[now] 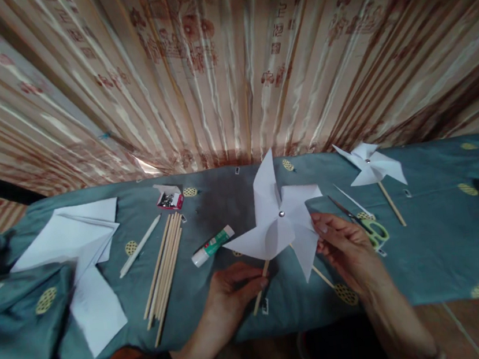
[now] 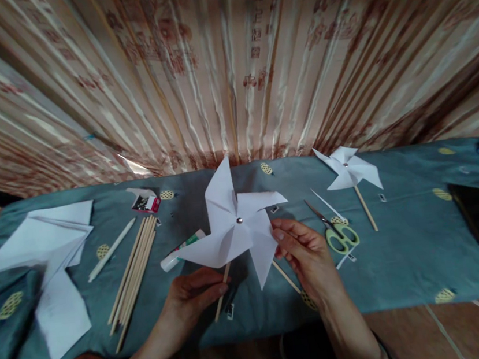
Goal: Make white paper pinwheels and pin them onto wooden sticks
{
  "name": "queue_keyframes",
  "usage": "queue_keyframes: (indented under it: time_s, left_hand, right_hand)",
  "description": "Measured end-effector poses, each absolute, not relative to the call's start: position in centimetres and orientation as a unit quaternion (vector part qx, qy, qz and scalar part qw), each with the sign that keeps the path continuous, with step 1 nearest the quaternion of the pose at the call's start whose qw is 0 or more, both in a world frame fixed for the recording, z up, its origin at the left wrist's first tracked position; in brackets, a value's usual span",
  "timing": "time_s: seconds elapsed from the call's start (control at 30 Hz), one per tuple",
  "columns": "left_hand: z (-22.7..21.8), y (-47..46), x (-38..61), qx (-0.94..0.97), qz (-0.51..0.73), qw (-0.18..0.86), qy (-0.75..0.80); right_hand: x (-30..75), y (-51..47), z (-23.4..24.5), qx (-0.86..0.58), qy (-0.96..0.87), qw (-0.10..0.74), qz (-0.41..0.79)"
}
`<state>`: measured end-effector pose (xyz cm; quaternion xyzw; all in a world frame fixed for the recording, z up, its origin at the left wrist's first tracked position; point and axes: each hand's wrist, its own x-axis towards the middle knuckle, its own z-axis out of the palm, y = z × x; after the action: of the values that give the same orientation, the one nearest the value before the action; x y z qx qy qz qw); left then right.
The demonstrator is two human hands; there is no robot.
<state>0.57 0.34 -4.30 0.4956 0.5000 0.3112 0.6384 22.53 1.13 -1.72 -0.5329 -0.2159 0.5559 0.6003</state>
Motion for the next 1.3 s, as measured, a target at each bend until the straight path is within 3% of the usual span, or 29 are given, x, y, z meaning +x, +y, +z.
queue_keyframes:
  time_s: [1.3]
  left_hand:
    - [-3.8,0.4,1.4,0.444,0.325,0.670,0.497]
  right_hand:
    - [17.8,0.3,-2.5,-0.425,-0.105,0.577,0.690]
